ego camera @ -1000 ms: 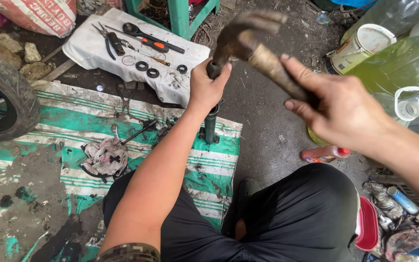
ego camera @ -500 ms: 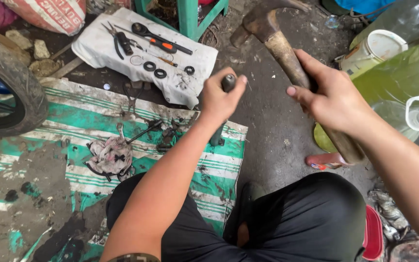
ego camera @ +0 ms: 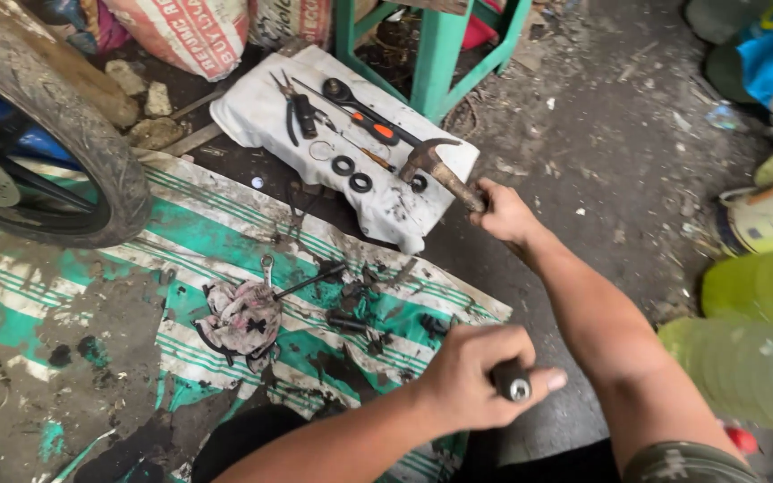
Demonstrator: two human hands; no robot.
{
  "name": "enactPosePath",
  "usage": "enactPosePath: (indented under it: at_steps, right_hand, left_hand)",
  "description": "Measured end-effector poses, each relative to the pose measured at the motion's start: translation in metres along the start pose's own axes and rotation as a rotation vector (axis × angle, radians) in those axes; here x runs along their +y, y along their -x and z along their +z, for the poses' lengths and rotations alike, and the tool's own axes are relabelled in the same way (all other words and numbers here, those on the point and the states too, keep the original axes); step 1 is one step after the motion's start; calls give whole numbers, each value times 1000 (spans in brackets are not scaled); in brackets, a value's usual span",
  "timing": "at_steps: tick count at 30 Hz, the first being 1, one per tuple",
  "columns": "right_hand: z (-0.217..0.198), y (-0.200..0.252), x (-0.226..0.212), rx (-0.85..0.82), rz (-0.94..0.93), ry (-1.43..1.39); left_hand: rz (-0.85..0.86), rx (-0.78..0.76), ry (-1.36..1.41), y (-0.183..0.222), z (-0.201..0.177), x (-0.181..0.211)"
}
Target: Disassembling a motorcycle fork to remove seals and internal components using a hammer, screwdriver, and other hand tools.
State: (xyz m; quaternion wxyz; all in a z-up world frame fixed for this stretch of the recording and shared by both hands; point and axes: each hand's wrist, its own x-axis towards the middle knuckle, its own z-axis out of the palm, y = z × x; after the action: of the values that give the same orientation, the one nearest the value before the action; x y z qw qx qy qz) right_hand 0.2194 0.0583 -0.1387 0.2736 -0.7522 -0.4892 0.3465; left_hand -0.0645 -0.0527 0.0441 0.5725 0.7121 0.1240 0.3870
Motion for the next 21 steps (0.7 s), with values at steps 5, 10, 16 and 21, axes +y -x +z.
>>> enactPosePath:
  at_steps: [5,10,16,21]
  right_hand:
    - [30,-68,17,58,17,-45]
    - [47,-110,43,204,-49,-45]
    - [54,-122,29,97,184,-95]
    - [15,-89,6,6,11,231]
  left_hand:
    - [-67,-10,88,-6,-13,-1]
    - [-51,-30,120,-14,-17,-14]
    - [-119,-14,123,-25,-22,-17]
    - [-68,-10,-63,-30,-22,-30]
